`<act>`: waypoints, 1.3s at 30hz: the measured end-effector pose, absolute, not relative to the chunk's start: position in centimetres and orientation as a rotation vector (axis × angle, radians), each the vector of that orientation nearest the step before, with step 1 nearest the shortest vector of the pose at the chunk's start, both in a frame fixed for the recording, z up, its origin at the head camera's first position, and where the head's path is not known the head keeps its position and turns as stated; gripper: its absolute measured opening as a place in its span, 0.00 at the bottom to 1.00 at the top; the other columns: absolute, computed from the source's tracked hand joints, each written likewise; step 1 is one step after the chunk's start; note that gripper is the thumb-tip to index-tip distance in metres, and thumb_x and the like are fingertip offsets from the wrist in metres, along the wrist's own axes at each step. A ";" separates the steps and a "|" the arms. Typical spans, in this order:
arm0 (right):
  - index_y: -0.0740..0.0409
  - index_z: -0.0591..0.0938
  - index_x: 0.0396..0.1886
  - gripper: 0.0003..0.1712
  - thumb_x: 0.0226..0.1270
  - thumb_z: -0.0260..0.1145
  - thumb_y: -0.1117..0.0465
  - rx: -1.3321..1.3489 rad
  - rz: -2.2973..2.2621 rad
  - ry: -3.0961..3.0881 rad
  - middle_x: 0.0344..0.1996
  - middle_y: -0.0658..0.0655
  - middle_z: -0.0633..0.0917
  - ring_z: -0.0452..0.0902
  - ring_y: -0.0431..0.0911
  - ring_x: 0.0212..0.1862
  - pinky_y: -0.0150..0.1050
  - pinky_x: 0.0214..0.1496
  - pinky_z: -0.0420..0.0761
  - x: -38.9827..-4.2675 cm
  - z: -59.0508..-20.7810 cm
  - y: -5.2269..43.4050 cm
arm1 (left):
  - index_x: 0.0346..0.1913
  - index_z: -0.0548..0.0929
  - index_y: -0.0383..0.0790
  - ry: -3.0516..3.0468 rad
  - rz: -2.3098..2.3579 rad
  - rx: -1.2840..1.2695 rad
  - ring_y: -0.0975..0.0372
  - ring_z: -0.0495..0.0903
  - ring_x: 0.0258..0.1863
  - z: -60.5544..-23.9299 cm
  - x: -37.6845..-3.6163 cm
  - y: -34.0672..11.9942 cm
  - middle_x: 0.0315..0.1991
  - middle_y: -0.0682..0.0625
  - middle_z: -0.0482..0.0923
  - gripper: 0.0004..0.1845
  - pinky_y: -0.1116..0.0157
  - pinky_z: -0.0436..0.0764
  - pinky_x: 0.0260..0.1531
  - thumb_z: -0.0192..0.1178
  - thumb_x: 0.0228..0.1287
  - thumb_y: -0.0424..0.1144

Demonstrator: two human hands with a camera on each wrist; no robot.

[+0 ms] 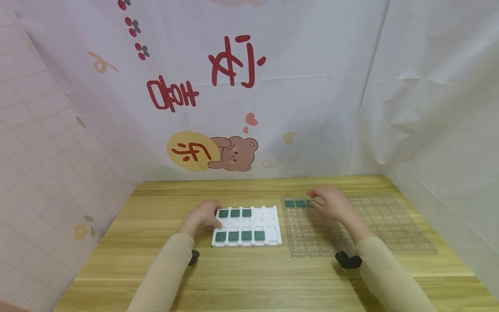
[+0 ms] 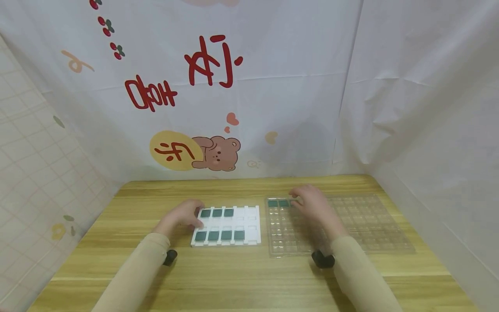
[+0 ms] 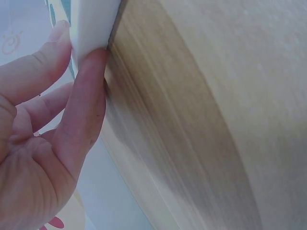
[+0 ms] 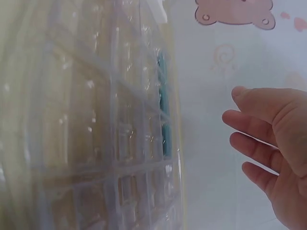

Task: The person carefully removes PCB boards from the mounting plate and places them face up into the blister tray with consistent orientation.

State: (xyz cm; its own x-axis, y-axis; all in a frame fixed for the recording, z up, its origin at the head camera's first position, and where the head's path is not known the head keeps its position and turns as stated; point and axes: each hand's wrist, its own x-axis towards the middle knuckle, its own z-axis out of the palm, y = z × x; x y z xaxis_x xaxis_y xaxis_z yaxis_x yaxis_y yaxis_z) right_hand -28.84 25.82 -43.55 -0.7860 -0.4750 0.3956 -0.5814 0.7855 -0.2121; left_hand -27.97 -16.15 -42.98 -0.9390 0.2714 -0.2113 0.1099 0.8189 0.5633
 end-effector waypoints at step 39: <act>0.59 0.85 0.49 0.19 0.55 0.76 0.63 1.053 0.558 -2.388 0.42 0.53 0.87 0.80 0.51 0.46 0.49 0.49 0.80 -25.3 -43.2 19.5 | 0.55 0.78 0.26 2.718 0.823 0.316 0.56 0.79 0.32 -42.9 -28.0 -16.1 0.41 0.40 0.77 0.30 0.64 0.84 0.27 0.76 0.46 0.25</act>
State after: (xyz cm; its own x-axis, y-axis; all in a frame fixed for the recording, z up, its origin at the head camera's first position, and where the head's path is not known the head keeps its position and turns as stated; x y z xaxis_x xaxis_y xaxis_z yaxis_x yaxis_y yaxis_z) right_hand -25.28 19.48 -43.17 -0.5958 -0.5722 0.5636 -0.7627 0.6229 -0.1740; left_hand -28.01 -16.10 -42.95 -0.9358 0.2872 -0.2042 0.1257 0.8133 0.5681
